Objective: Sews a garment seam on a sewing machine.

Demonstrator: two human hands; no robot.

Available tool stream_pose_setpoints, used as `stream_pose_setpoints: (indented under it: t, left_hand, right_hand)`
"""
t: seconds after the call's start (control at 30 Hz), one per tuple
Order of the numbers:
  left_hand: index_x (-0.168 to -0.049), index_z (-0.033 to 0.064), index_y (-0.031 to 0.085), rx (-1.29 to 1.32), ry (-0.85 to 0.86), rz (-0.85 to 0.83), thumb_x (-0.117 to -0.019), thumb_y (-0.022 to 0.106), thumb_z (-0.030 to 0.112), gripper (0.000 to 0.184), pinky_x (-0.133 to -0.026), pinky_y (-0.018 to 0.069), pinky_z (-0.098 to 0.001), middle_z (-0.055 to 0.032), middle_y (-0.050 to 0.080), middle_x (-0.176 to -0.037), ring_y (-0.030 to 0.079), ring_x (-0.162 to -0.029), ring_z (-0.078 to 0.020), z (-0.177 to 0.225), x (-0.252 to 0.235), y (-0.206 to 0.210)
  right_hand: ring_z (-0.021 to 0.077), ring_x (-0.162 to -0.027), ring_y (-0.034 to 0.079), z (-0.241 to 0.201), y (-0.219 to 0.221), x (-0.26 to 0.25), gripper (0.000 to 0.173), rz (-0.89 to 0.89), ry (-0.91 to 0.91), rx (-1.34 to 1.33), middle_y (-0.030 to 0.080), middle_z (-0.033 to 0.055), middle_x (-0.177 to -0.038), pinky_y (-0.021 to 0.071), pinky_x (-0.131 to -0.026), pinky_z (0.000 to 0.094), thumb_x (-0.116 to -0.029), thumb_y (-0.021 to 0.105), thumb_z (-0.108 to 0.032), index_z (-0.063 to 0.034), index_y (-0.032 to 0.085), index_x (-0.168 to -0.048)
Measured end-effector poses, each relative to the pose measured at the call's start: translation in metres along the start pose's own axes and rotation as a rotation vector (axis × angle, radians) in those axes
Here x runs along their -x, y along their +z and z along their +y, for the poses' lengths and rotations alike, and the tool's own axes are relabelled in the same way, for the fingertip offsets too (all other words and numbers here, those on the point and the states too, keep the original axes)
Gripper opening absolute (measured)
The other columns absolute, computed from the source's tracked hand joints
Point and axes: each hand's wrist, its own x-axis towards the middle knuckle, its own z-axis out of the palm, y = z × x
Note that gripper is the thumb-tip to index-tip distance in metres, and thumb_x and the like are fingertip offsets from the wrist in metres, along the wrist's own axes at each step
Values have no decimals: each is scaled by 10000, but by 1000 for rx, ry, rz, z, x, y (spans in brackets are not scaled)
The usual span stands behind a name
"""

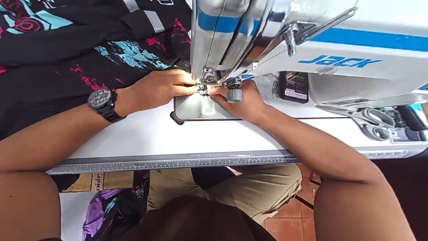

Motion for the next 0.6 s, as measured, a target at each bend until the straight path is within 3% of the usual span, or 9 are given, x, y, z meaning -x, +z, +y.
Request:
stream_pose_setpoints:
  t: [0.1,0.17,0.23,0.33,0.4,0.5,0.53,0.57,0.6]
  left_hand:
    - [-1190,108,753,-18,0,55,-1005,466,39,349,-1102,448,-460,-129,701,-1218,611,-1245,-311,-5,0,4]
    - [-1223,80,703,-124,-180,67,-1041,460,175,319,-1156,390,-518,-150,632,-1382,522,-1378,-342,-7,3,4]
    - [-1416,73,591,-164,-445,-25,-1045,450,356,487,-1211,302,-557,-190,458,-1567,383,-1489,-368,-8,10,1]
    - [-1508,127,520,-180,-534,-48,-1041,407,563,649,-1205,296,-580,-215,453,-1565,394,-1480,-378,11,30,2]
    - [-1513,160,523,-135,-483,-43,-1007,473,601,673,-1204,303,-570,-210,455,-1563,402,-1473,-368,62,48,5]
    - [-1546,174,472,-60,-409,-147,-971,545,609,725,-1214,259,-619,-215,378,-1617,332,-1514,-394,178,81,13]
    - [-1510,145,518,-34,-410,-165,-965,603,552,685,-1197,281,-637,-221,419,-1589,367,-1492,-405,217,93,18]
    - [-1390,105,628,15,-403,-163,-966,650,457,552,-1133,386,-623,-203,558,-1467,503,-1390,-386,252,108,24]
    - [-1228,101,713,126,-367,-199,-981,647,381,378,-972,525,-580,-158,697,-1217,662,-1165,-337,279,125,26]
  right_hand:
    - [273,-891,742,5,1,0,186,-59,4,-26,774,111,-950,578,-797,456,-951,623,-160,-73,787,-960]
    - [297,-942,742,7,0,-2,208,-96,-21,-67,771,124,-1016,586,-837,498,-986,605,-176,-66,778,-1020]
    - [291,-1018,736,5,-2,-3,211,-103,-51,-69,768,119,-1077,581,-896,494,-1007,599,-178,-75,775,-1061]
    - [309,-1007,724,5,-10,7,220,-88,-75,6,755,139,-1059,578,-883,490,-1019,588,-190,-76,774,-1049]
    - [330,-960,733,4,-22,18,227,-78,-41,81,757,150,-1014,586,-831,518,-1021,582,-199,-81,774,-1052]
    - [366,-965,735,0,-33,27,258,-82,42,154,755,176,-1045,577,-824,565,-1024,568,-223,-65,767,-1068]
    - [387,-971,731,-1,-34,26,268,-97,72,164,752,188,-1059,567,-820,592,-1025,566,-229,-54,761,-1080]
    - [407,-978,726,-2,-35,25,274,-113,100,169,748,200,-1074,554,-819,621,-1023,570,-233,-45,757,-1092]
    - [420,-983,721,-4,-35,23,273,-123,127,176,744,207,-1084,544,-816,644,-1021,578,-234,-40,754,-1100]
